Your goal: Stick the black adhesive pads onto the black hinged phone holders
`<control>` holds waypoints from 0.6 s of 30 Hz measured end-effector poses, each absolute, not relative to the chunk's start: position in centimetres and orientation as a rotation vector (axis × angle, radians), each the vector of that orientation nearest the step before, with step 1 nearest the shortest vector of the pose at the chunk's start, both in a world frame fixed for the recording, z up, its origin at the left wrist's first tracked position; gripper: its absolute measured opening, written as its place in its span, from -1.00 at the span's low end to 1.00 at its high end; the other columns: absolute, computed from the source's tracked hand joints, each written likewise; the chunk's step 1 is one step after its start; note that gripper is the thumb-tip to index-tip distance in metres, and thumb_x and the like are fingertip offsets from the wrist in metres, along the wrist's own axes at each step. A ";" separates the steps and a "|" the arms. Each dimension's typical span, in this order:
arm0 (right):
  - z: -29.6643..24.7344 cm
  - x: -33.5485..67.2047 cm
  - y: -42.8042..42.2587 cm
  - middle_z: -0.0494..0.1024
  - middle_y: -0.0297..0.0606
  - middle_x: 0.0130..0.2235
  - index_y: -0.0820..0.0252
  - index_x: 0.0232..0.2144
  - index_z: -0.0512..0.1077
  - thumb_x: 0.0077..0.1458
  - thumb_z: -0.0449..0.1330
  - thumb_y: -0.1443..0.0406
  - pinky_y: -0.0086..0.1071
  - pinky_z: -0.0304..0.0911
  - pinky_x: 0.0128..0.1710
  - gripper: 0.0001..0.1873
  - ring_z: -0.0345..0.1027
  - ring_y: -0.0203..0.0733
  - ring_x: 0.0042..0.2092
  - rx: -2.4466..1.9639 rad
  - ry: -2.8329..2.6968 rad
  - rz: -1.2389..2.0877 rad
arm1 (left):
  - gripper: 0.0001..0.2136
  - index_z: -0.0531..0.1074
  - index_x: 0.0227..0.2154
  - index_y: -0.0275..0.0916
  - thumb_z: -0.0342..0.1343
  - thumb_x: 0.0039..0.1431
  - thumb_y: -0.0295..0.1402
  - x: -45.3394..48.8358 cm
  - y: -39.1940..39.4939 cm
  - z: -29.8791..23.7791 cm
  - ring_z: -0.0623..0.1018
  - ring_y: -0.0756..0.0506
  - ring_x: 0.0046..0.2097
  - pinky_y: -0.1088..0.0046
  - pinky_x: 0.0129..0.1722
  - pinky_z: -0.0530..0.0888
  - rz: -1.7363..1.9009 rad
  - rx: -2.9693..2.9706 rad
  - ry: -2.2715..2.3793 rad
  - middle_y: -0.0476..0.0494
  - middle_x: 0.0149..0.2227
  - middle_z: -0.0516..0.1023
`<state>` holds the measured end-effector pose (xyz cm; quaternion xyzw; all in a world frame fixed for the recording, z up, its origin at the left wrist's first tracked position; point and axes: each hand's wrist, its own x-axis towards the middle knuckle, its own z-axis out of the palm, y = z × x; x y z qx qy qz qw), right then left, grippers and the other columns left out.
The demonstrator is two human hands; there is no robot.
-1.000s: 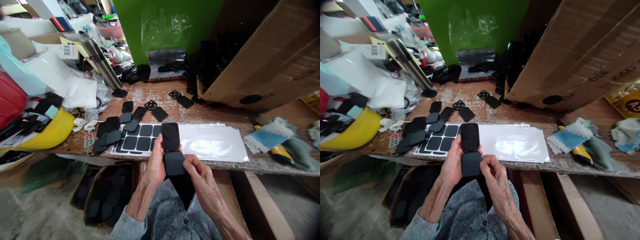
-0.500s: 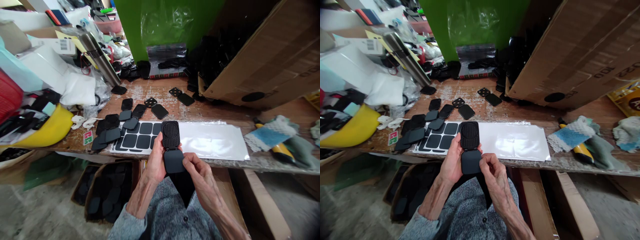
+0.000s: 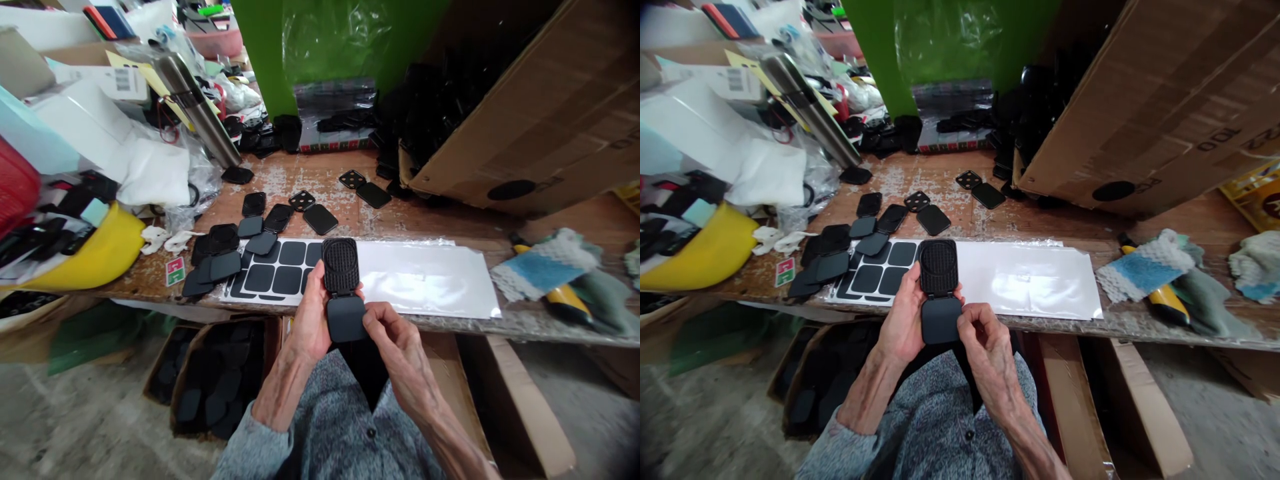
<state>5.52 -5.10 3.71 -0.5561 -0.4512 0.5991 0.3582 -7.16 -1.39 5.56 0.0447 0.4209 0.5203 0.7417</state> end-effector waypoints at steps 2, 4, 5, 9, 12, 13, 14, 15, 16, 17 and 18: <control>3.8 5.4 -5.1 0.32 -0.35 -0.42 0.16 -0.42 0.29 0.06 0.06 0.10 -0.43 0.05 -0.44 -0.75 0.11 -0.31 -0.43 -1.431 -1.174 1.526 | -0.58 0.43 -0.24 -0.34 -0.08 0.12 -0.05 -7.2 -1.5 5.6 0.51 -0.06 -0.47 0.46 -0.45 0.45 1.147 0.099 0.933 -0.16 -0.48 0.52; 3.8 5.3 -5.1 0.30 -0.36 -0.43 0.17 -0.44 0.28 0.07 0.06 0.13 -0.45 0.04 -0.46 -0.77 0.09 -0.33 -0.44 -1.430 -1.194 1.496 | -0.59 0.42 -0.23 -0.33 -0.08 0.12 -0.06 -7.1 -1.5 5.6 0.51 -0.05 -0.47 0.46 -0.45 0.45 1.151 0.091 0.953 -0.15 -0.48 0.52; 3.8 5.3 -5.1 0.29 -0.37 -0.43 0.18 -0.44 0.28 0.08 0.06 0.15 -0.45 0.03 -0.46 -0.79 0.08 -0.35 -0.45 -1.432 -1.212 1.477 | -0.59 0.43 -0.23 -0.33 -0.08 0.12 -0.07 -7.1 -1.6 5.6 0.51 -0.05 -0.47 0.47 -0.45 0.45 1.150 0.086 0.961 -0.15 -0.48 0.52; 3.6 5.1 -5.2 0.30 -0.38 -0.44 0.17 -0.46 0.26 0.09 0.04 0.22 -0.46 0.06 -0.46 -0.84 0.09 -0.36 -0.45 -1.473 -1.353 1.318 | -0.58 0.43 -0.25 -0.34 -0.09 0.13 -0.06 -7.2 -1.6 5.7 0.52 -0.06 -0.46 0.46 -0.45 0.46 1.151 0.087 0.953 -0.16 -0.47 0.52; 3.2 5.0 -5.4 0.32 -0.36 -0.43 0.16 -0.43 0.26 0.07 0.07 0.24 -0.42 0.14 -0.38 -0.88 0.19 -0.32 -0.41 -1.530 -1.472 1.137 | -0.56 0.44 -0.29 -0.36 -0.10 0.13 -0.05 -7.3 -1.5 5.7 0.52 -0.07 -0.44 0.44 -0.42 0.47 1.140 0.082 0.959 -0.20 -0.45 0.53; 3.0 5.0 -5.4 0.34 -0.36 -0.42 0.16 -0.37 0.26 0.06 0.10 0.23 -0.41 0.16 -0.34 -0.88 0.22 -0.30 -0.39 -1.549 -1.462 1.109 | -0.56 0.44 -0.30 -0.35 -0.10 0.13 -0.04 -7.3 -1.5 5.7 0.52 -0.08 -0.43 0.43 -0.41 0.47 1.140 0.080 0.967 -0.21 -0.45 0.53; 2.9 5.0 -5.4 0.36 -0.35 -0.42 0.16 -0.31 0.25 0.05 0.12 0.21 -0.40 0.18 -0.33 -0.82 0.25 -0.29 -0.39 -1.556 -1.427 1.129 | -0.56 0.45 -0.31 -0.35 -0.10 0.12 -0.03 -7.2 -1.5 5.7 0.52 -0.08 -0.43 0.42 -0.41 0.47 1.146 0.078 0.980 -0.21 -0.44 0.53; 2.8 5.0 -5.4 0.37 -0.35 -0.41 0.16 -0.26 0.24 0.05 0.13 0.18 -0.40 0.20 -0.35 -0.77 0.27 -0.30 -0.40 -1.545 -1.381 1.202 | -0.55 0.45 -0.32 -0.35 -0.10 0.11 -0.02 -7.1 -1.6 5.7 0.52 -0.09 -0.42 0.41 -0.40 0.46 1.152 0.075 0.997 -0.21 -0.44 0.53; 2.8 5.0 -5.3 0.38 -0.35 -0.41 0.16 -0.24 0.24 0.05 0.12 0.15 -0.41 0.20 -0.39 -0.74 0.27 -0.31 -0.43 -1.515 -1.335 1.303 | -0.54 0.45 -0.32 -0.35 -0.09 0.10 0.00 -7.0 -1.7 5.7 0.52 -0.09 -0.42 0.42 -0.41 0.46 1.155 0.071 1.019 -0.20 -0.45 0.53; 2.8 5.1 -5.1 0.38 -0.36 -0.42 0.15 -0.26 0.24 0.07 0.09 0.12 -0.43 0.19 -0.44 -0.74 0.26 -0.33 -0.47 -1.474 -1.312 1.409 | -0.54 0.45 -0.31 -0.35 -0.07 0.08 0.01 -6.9 -1.9 5.6 0.52 -0.08 -0.43 0.43 -0.41 0.46 1.154 0.060 1.043 -0.19 -0.46 0.53; 2.9 5.1 -4.9 0.37 -0.36 -0.45 0.15 -0.30 0.26 0.10 0.06 0.10 -0.44 0.16 -0.49 -0.75 0.23 -0.34 -0.50 -1.434 -1.318 1.500 | -0.54 0.45 -0.29 -0.34 -0.02 0.05 0.01 -6.9 -2.1 5.6 0.51 -0.07 -0.43 0.45 -0.42 0.45 1.159 0.062 1.073 -0.17 -0.47 0.53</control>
